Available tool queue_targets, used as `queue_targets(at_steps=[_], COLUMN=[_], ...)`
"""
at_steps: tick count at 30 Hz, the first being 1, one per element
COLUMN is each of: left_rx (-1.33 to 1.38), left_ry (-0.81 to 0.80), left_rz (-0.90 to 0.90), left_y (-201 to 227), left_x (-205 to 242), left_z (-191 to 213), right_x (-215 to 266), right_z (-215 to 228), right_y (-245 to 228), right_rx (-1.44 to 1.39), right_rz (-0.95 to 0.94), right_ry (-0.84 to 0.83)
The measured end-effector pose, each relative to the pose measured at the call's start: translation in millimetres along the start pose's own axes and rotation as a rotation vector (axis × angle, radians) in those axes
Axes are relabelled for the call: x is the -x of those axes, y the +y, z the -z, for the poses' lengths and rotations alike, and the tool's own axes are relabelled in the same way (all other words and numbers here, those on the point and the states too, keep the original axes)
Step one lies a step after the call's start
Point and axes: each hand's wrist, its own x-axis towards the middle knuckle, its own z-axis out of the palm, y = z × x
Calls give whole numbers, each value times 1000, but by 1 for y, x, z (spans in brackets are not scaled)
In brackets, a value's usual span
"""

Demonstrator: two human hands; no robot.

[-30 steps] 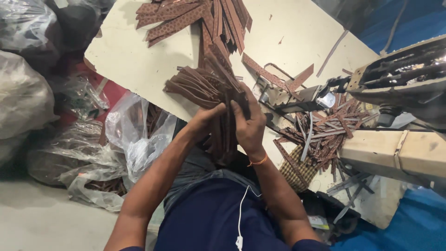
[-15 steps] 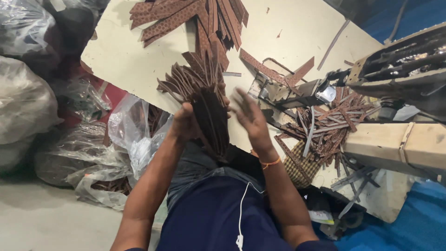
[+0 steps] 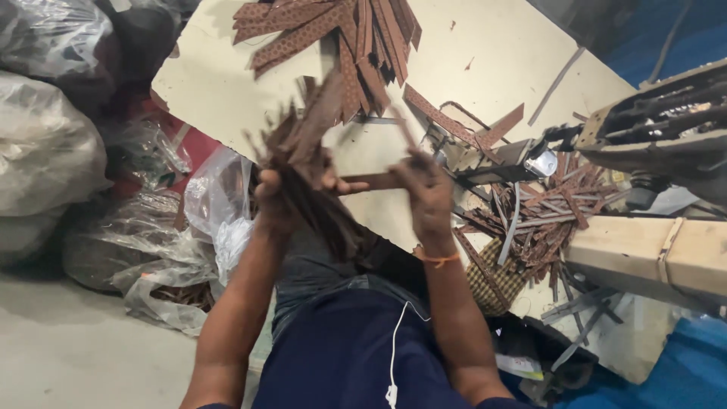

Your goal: Organizing and stacking cut leather shoe components on a workbench in a factory setting.

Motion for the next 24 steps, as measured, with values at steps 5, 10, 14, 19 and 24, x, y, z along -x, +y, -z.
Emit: queue_targets(at_steps=[5,10,14,19,24], left_rx=[-217,-362,-129,-257,-286], left_ry=[149,125,311,178,20], left_rz=[-4,47,199,195,193], left_y=[37,19,-51,-40,-17], left_x=[41,4,77,31,12], left_z=[15,-41,110,31,-14], right_x=[3,-1,16,15,15], right_z=[-20,-38,-67,-62,-57], right_y=[-82,-44,-14,-3,-28], right_rx=[575,701,1209,524,1014], right_rz=[199,188,439,194,424], right_ry=[249,8,11,-85,-143])
